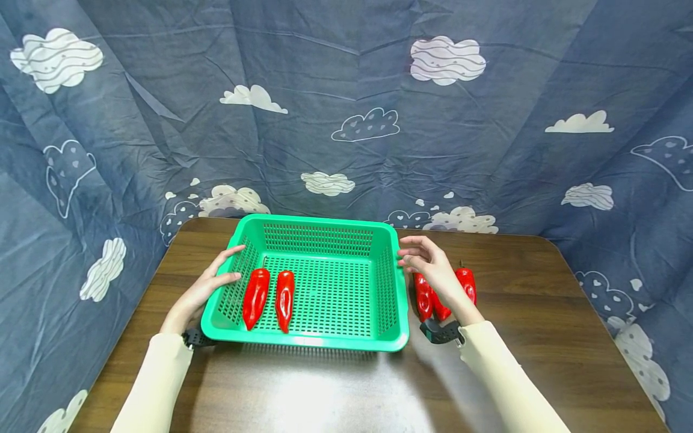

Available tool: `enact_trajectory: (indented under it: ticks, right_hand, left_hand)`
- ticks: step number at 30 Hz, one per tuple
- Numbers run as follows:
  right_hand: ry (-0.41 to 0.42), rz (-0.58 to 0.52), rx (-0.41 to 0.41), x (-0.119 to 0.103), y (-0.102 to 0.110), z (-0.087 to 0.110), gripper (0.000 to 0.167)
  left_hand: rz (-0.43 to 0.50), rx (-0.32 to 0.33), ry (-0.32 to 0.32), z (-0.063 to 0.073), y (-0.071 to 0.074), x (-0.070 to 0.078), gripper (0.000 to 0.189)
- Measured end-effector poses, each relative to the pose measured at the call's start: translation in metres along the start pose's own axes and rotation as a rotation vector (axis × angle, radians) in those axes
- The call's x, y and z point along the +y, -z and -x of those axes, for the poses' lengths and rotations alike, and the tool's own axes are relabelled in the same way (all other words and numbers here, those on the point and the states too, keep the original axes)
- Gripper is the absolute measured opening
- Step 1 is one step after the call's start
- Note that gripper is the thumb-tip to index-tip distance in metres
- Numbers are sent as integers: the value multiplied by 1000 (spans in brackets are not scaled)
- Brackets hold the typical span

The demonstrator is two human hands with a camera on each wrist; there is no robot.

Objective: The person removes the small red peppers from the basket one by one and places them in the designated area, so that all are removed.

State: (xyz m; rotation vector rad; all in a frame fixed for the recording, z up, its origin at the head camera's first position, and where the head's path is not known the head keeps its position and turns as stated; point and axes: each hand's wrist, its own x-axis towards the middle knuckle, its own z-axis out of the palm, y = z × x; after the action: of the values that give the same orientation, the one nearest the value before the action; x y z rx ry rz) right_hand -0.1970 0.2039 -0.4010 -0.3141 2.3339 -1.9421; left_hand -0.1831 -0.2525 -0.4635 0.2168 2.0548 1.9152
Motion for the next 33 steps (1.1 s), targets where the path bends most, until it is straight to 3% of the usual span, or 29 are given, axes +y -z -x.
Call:
enact_trajectory:
  ticks: [6, 19, 28, 33]
  right_hand:
    - [-4, -13, -44, -6, -11, -4, 36]
    - [-12, -11, -117, -12, -41, -13, 34]
    - [-4, -11, -185, -13, -65, -21, 34]
    - [-15, -21, -198, -13, -76, -24, 33]
  left_hand:
    - [-47, 14, -18, -1, 0, 0, 60]
    - [4, 6, 10, 0, 0, 1, 60]
    - [-64, 19, -9, -1, -1, 2, 60]
    - [-54, 16, -8, 0, 0, 2, 60]
